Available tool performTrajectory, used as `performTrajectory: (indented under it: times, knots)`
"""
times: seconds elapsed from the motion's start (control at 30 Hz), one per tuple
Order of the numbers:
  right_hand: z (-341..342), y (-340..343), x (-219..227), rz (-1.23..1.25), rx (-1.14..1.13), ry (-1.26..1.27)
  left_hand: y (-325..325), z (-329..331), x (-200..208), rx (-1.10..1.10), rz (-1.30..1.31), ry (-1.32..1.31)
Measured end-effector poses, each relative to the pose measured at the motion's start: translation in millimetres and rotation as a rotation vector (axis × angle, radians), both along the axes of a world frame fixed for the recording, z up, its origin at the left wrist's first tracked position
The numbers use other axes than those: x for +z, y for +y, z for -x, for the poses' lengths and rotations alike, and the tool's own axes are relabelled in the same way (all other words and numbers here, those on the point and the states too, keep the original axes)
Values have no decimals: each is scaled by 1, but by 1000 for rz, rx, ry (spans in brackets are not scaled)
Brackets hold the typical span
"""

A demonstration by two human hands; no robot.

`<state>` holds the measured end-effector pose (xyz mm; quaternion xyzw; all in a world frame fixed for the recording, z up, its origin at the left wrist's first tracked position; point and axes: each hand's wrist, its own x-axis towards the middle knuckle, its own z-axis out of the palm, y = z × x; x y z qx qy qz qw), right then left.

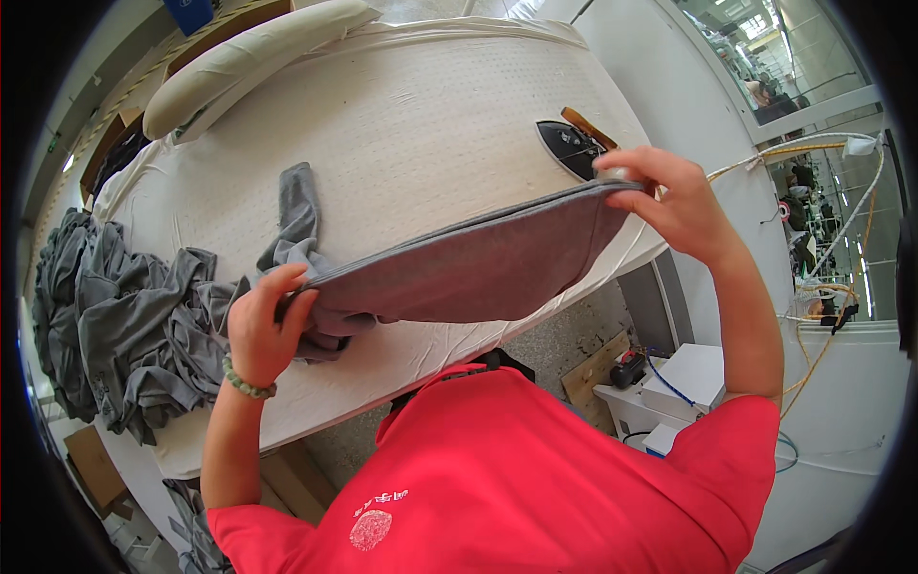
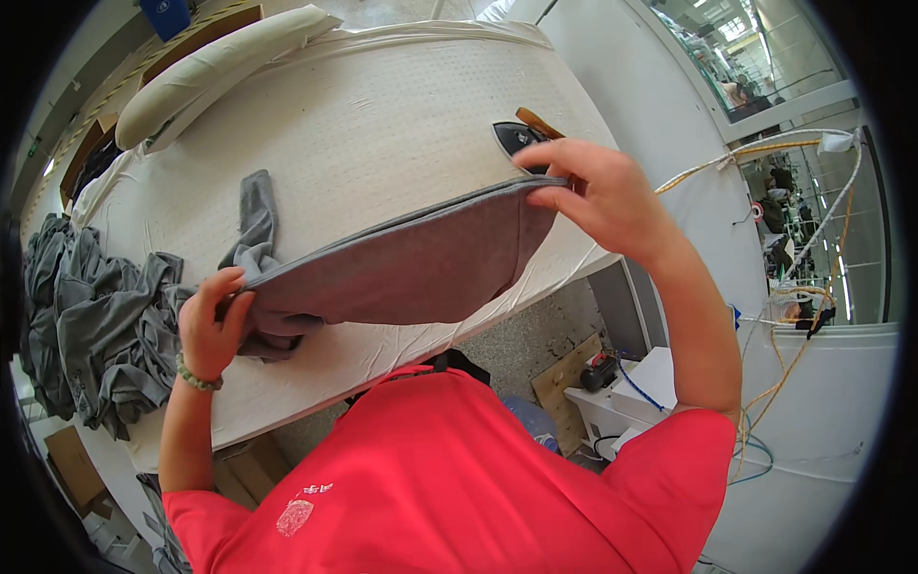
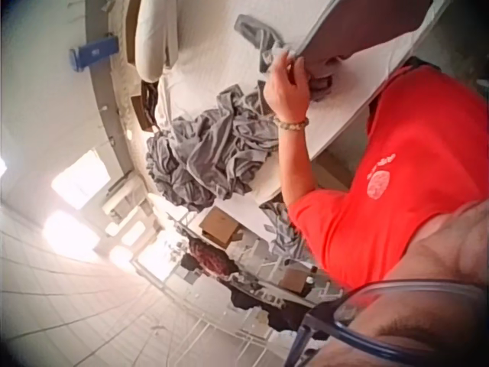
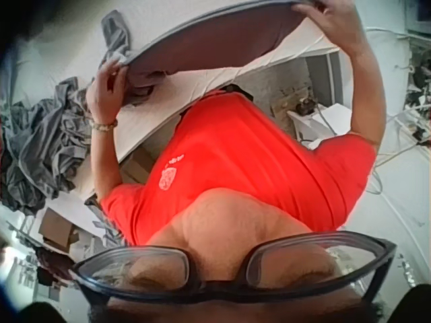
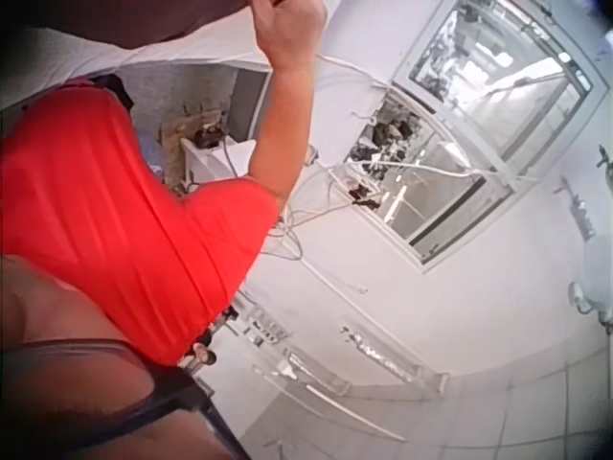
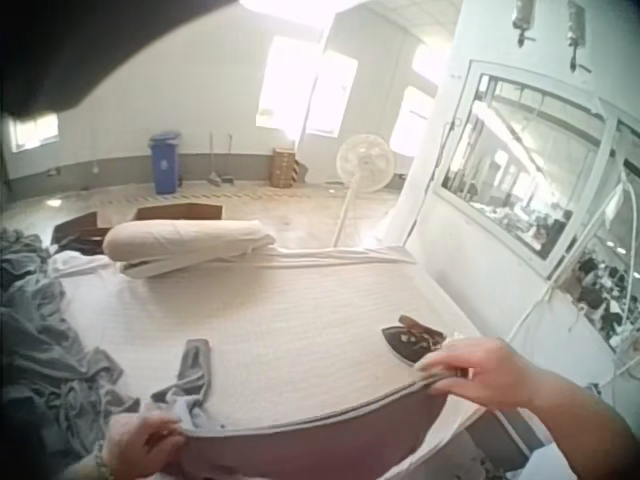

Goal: Ironing and folding grey sweatshirts on an industrial ironing table.

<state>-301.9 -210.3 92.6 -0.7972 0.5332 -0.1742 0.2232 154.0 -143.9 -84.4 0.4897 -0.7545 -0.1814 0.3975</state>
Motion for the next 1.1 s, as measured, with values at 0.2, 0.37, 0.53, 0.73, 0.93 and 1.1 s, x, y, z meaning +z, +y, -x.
performTrajectory:
  times: [0.2, 0.37, 0.53, 0.73, 0.93, 1.1]
  knots:
    - [-3, -87, -81, 117, 210, 114, -12, -12, -7, -123, 418, -358]
    - [-37, -168, -120, -45, 126, -157, -32, -24, 21, 4, 634, -669]
    - [-29, -216, -146, 229, 247, -204, -28, 19, 22, 100, 619, -692]
    - [46, -229, -235, 208, 361, -63, 3, 140, -74, 130, 347, -517]
    - [122, -196, -334, 103, 403, 32, 52, 240, -161, 200, 78, -556]
    - [154, -170, -382, 304, 401, 51, 46, 282, -176, 261, -78, -544]
